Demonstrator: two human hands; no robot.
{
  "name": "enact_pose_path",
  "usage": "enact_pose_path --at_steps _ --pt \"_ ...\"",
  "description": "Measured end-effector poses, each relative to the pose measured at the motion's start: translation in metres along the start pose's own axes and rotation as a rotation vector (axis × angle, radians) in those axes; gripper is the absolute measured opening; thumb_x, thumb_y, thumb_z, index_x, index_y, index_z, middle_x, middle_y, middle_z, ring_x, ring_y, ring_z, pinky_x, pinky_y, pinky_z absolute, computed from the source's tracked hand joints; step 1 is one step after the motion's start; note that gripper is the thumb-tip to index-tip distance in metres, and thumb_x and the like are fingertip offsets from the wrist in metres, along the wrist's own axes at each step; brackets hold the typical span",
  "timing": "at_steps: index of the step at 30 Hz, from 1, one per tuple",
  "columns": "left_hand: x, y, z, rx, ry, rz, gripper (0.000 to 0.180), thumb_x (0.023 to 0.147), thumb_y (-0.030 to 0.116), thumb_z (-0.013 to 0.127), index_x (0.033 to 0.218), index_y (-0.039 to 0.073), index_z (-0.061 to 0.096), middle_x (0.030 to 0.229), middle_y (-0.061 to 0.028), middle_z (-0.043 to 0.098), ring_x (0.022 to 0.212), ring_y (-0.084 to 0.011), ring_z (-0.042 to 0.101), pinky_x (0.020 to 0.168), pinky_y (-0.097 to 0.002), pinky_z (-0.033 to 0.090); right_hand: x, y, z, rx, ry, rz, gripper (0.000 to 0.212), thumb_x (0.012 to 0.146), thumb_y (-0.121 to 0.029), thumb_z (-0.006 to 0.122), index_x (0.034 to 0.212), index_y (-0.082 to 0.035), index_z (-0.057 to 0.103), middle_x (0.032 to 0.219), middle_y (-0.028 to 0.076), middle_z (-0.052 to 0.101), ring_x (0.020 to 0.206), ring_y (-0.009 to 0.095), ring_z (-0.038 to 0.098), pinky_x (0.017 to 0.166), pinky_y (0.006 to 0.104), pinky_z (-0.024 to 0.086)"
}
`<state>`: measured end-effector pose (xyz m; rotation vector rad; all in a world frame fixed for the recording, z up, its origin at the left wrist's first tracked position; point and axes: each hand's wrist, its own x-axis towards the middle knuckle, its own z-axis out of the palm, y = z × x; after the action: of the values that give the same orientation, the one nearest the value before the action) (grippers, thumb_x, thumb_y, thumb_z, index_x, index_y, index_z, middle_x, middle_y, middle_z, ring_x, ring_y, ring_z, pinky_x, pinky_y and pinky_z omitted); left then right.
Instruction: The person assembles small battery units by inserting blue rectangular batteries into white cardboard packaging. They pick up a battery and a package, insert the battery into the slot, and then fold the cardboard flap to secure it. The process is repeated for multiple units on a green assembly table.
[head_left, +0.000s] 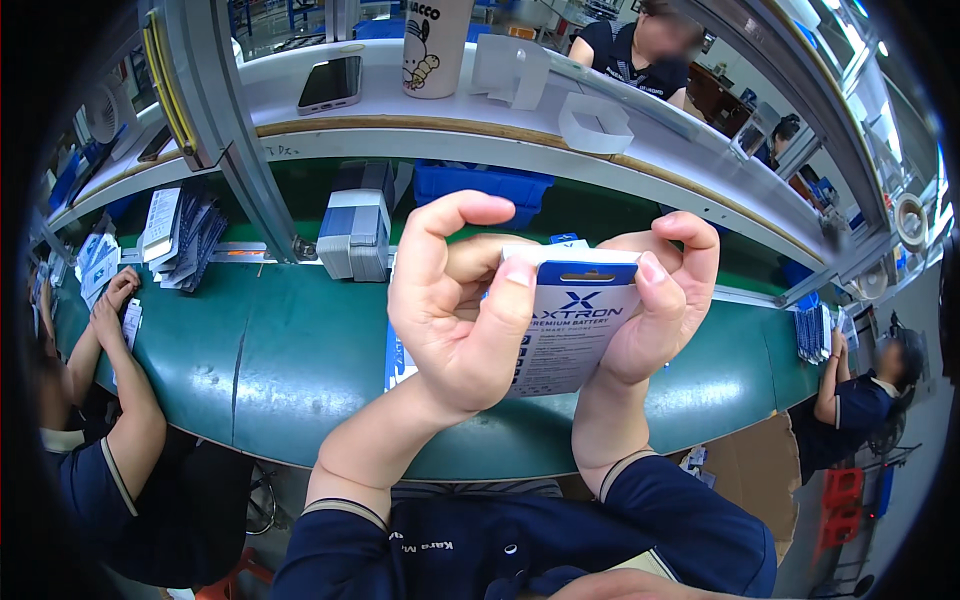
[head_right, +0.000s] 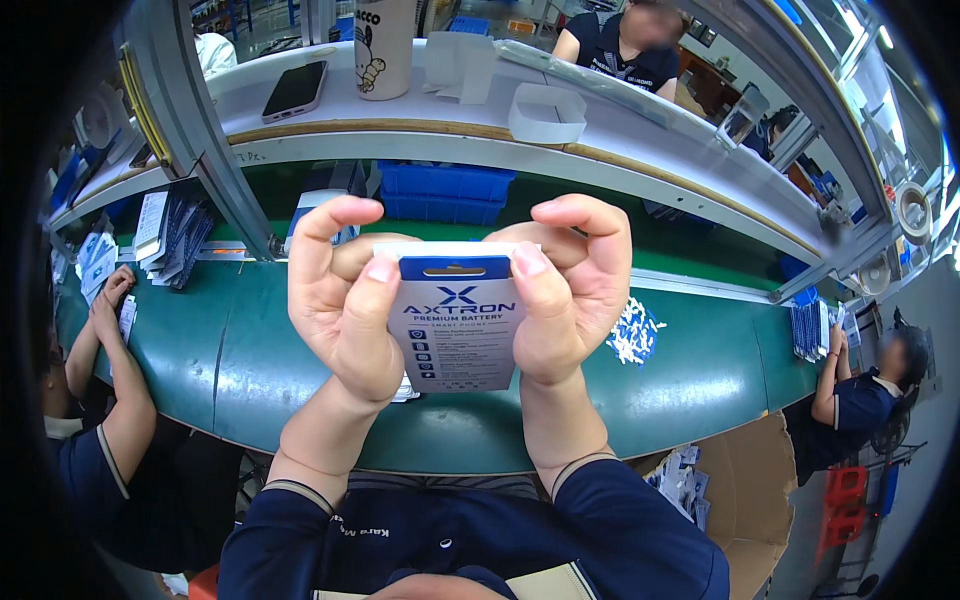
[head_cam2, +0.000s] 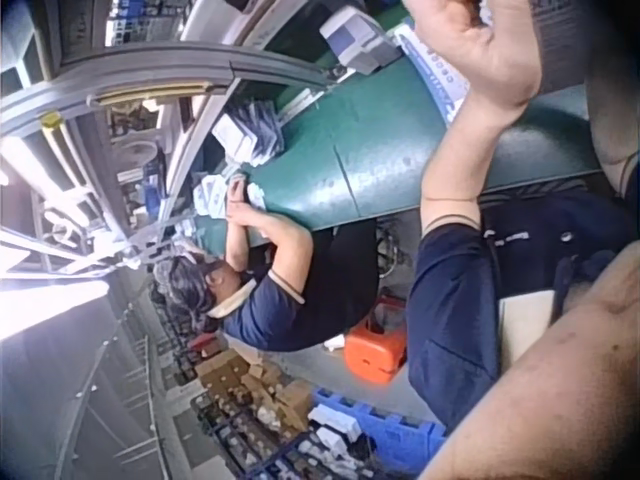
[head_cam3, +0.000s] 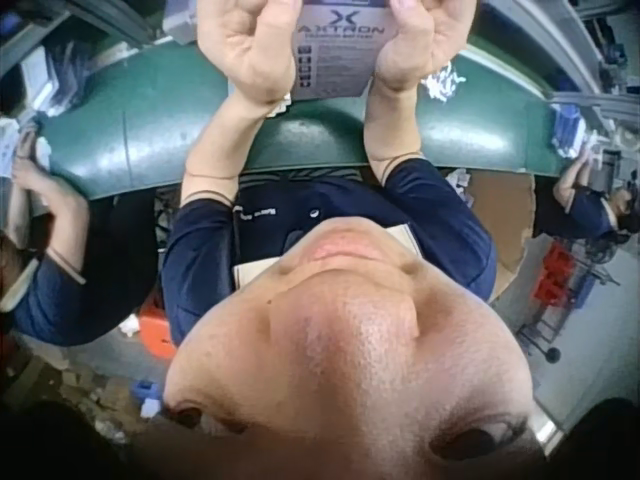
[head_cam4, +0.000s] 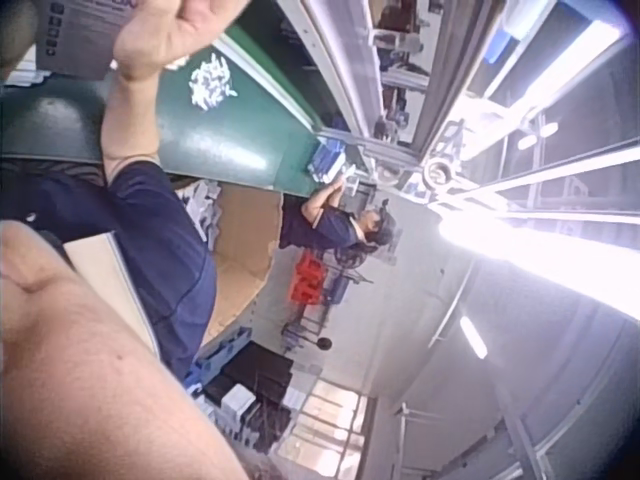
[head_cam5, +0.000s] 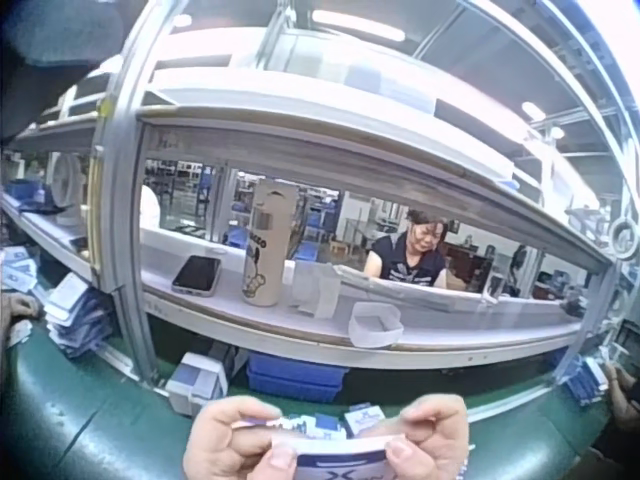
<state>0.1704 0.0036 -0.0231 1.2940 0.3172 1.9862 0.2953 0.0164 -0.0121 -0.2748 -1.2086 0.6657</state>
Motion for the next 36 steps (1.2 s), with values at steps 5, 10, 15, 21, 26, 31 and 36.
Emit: enact_pose_path --at_steps 5,10,15,21,26,31,36 --pt "0.003 -0.007 -0.006 -0.021 -0.076 -0.012 0.018 0.085 -0.001 0.052 0.101 -0.001 0.043 0.085 -0.0120 0.062 0.072 -0.0085 0.057 0.068 -0.0226 0.047 -0.002 0.003 -0.002 0.026 0.013 0.098 0.018 0.081 -0.006 0.055 0.096 0.000 0.047 0.073 0.016 0.065 0.064 0.015 0.062 0.065 0.0271 0.054" --pt "0.006 -0.014 -0.006 0.013 -0.088 0.137 0.015 0.080 -0.001 0.056 0.089 0.001 0.045 0.083 -0.0148 0.061 0.072 -0.0127 0.058 0.067 -0.0263 0.049 0.000 0.005 -0.002 0.092 -0.063 0.072 0.016 0.083 -0.007 0.057 0.086 -0.003 0.042 0.074 0.022 0.064 0.065 0.021 0.065 0.066 0.0322 0.056" --pt "0.008 -0.008 -0.011 0.250 -0.241 0.260 0.037 0.078 0.013 0.075 0.086 0.006 0.039 0.091 -0.0160 0.057 0.080 -0.0160 0.056 0.071 -0.0269 0.049 -0.002 0.006 -0.002 0.024 -0.085 -0.007 0.028 0.086 -0.019 0.064 0.087 -0.003 0.040 0.080 0.026 0.066 0.071 0.025 0.067 0.069 0.0336 0.056" --pt "0.010 -0.011 -0.012 0.302 -0.262 0.336 0.038 0.078 0.017 0.078 0.079 0.007 0.041 0.087 -0.0142 0.057 0.074 -0.0142 0.054 0.064 -0.0258 0.048 -0.004 0.005 -0.007 -0.020 -0.143 -0.144 0.049 0.080 -0.044 0.073 0.082 -0.006 0.044 0.082 0.025 0.067 0.073 0.025 0.068 0.070 0.0329 0.056" --pt "0.008 -0.017 -0.012 0.208 -0.235 0.258 0.031 0.083 0.013 0.072 0.081 0.006 0.042 0.090 -0.0137 0.056 0.075 -0.0137 0.054 0.068 -0.0255 0.048 -0.003 0.004 -0.007 -0.061 -0.130 -0.131 0.048 0.079 -0.043 0.074 0.083 -0.005 0.044 0.082 0.024 0.067 0.073 0.023 0.067 0.069 0.0299 0.054" --pt "0.006 -0.022 -0.001 -0.150 -0.120 0.004 0.031 0.098 0.029 0.044 0.099 -0.002 0.051 0.094 -0.0112 0.056 0.082 -0.0125 0.052 0.074 -0.0252 0.043 0.010 0.022 -0.019 -0.256 -0.096 0.040 0.032 0.097 -0.031 0.054 0.079 -0.005 0.047 0.071 0.005 0.059 0.060 0.004 0.049 0.055 0.0179 0.038" --pt "0.007 -0.030 0.003 -0.087 -0.082 -0.100 0.024 0.095 0.022 0.051 0.105 0.000 0.051 0.097 -0.0080 0.056 0.083 -0.0108 0.052 0.076 -0.0246 0.043 0.013 0.018 -0.017 -0.249 -0.094 0.053 0.034 0.096 -0.035 0.054 0.080 -0.005 0.051 0.076 0.002 0.057 0.067 0.003 0.048 0.060 0.0173 0.037"
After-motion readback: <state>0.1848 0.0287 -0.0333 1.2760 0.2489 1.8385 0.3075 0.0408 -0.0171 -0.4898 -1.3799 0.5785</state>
